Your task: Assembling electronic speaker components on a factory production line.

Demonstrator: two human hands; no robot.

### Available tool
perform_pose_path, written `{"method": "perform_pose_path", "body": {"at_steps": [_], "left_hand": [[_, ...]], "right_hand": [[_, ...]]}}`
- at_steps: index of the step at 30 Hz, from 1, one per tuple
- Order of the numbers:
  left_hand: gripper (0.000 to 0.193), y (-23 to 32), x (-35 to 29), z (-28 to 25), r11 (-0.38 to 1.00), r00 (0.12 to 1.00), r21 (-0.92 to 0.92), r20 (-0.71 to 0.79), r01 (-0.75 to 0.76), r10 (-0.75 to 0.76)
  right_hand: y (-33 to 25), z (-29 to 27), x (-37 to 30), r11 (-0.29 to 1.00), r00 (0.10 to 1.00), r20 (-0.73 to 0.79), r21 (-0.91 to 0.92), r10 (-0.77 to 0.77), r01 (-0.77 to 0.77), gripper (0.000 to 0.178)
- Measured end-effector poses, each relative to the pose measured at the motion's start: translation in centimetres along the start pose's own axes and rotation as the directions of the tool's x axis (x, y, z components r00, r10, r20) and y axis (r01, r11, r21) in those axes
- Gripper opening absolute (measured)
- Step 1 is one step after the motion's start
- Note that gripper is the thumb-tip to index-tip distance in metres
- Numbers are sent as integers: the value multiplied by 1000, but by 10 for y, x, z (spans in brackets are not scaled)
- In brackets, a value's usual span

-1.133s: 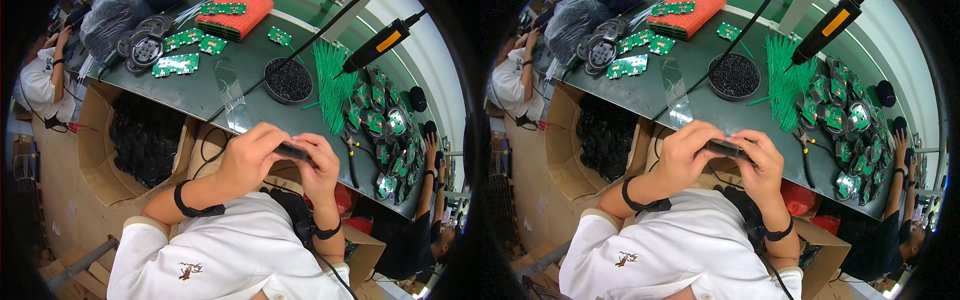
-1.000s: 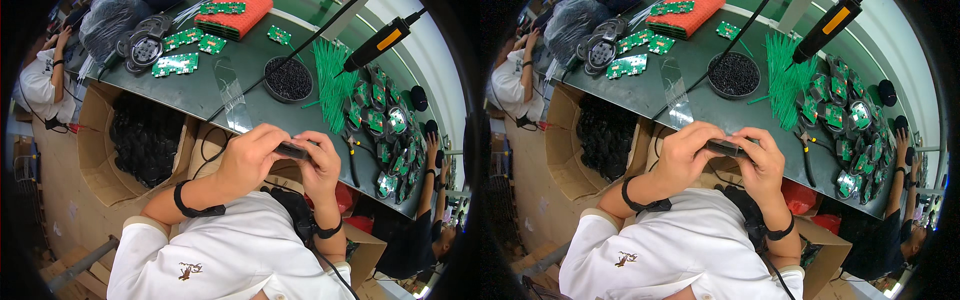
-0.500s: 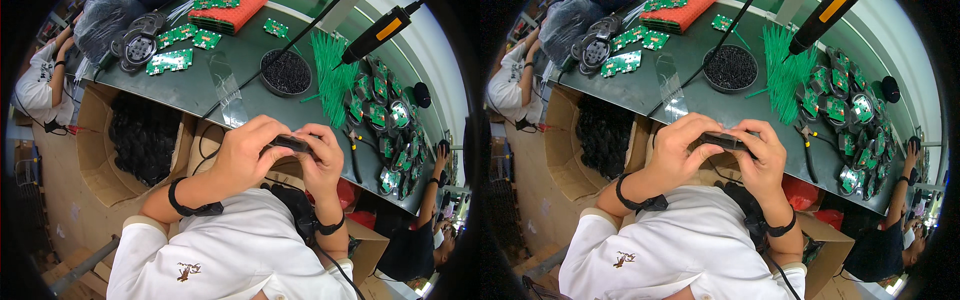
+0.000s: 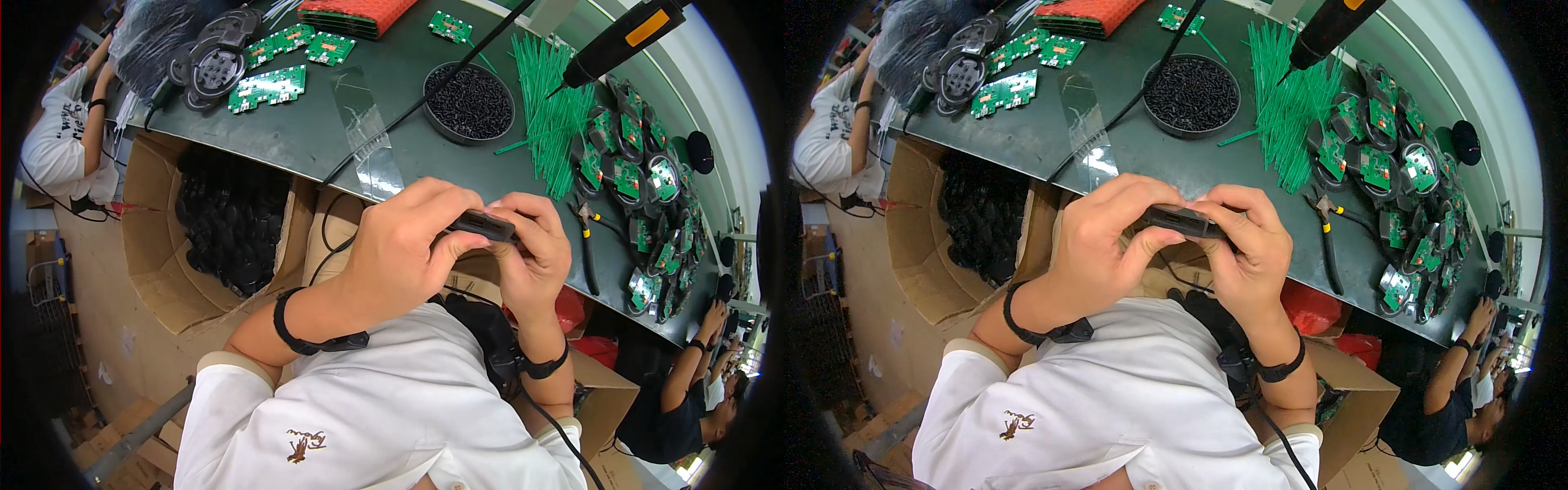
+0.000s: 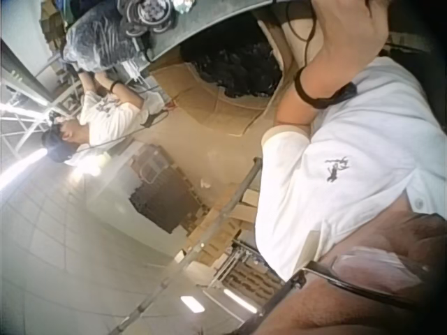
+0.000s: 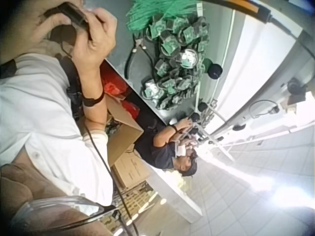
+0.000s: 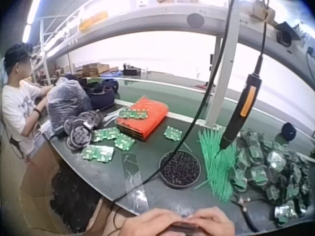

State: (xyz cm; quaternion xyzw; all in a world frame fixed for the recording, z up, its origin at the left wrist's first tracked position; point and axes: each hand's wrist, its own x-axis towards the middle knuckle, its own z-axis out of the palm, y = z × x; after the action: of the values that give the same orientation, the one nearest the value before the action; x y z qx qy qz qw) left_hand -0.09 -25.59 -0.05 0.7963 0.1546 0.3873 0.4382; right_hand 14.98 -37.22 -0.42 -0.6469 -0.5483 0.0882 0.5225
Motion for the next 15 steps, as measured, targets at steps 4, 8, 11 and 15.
{"method": "perform_pose_path", "body": {"at_steps": [4,8,11,15], "left_hand": [[26,0,2,0,1000,999,22,29,18,-19],[28,-16,3,3,959,978,211,-44,-191,204],[28,-37,-17,13,909,970,355,-25,-218,242],[42,-42,-21,8,885,957,365,136,-289,257]], "right_hand": [[6,2,0,998,1000,-17,57,13,-12,36],[2,-11,19,923,975,71,-315,-211,223,44],[7,-13,12,938,969,221,-301,-106,171,52],[-2,-26,13,960,958,286,-257,-31,108,48]]}}
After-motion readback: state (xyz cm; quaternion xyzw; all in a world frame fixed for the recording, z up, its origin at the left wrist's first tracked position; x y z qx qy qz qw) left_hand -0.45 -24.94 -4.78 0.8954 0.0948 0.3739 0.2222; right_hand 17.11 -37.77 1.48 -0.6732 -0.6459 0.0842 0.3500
